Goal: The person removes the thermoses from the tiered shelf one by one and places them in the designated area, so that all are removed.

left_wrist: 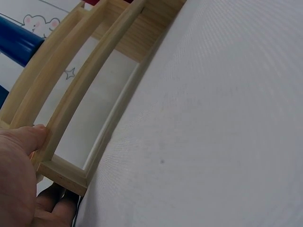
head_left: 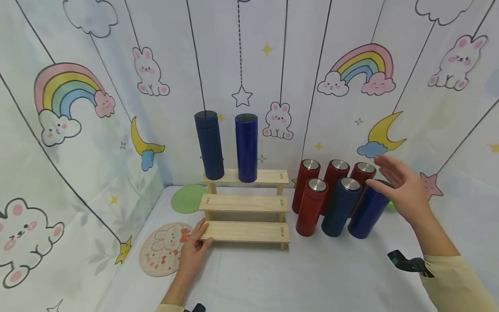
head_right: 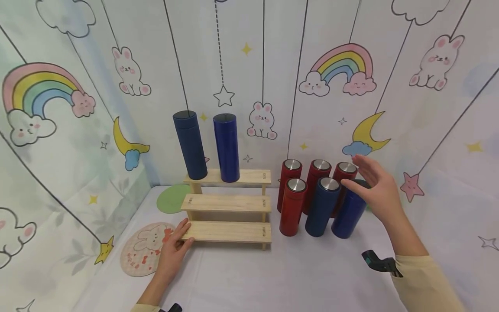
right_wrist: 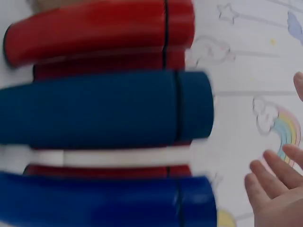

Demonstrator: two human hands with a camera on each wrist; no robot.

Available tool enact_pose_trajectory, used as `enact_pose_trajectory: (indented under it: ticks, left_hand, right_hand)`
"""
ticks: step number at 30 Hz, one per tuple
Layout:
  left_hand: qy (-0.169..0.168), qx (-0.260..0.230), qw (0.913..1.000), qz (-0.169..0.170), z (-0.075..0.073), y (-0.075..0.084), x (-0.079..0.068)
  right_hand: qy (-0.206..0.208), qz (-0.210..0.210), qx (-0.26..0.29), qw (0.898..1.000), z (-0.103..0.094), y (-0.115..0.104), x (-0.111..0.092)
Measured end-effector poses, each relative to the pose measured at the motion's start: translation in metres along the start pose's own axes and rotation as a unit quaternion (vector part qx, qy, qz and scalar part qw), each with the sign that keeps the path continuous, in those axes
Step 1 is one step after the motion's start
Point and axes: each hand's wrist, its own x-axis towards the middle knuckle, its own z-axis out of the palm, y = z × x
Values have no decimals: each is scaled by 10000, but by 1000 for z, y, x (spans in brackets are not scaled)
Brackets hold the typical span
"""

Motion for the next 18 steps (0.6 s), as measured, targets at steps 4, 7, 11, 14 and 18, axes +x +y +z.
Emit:
enact_pose_trajectory:
  ticks: [4, 7, 11, 14, 18]
  left_hand:
    - [19, -11, 10000, 57, -1, -2, 0]
    - [20, 49, 10000, 55, -1, -3, 0]
    - [22, -40, 9999, 96, -2, -4, 0]
    - [28, -190, 9997, 182, -2, -5, 0]
    - [-12, -238, 9994, 252, -2, -6, 2]
  right_hand:
    - [-255, -178, 126, 9994, 15, -22, 10]
    - [-346, -330, 386, 9981, 25, -34, 18]
    - [-496, -434, 684, 9955, 36, -49, 27]
    - [-633, -498, 860, 9930, 46, -59, 34]
    - [-804, -591, 965, 9903, 57, -68, 39]
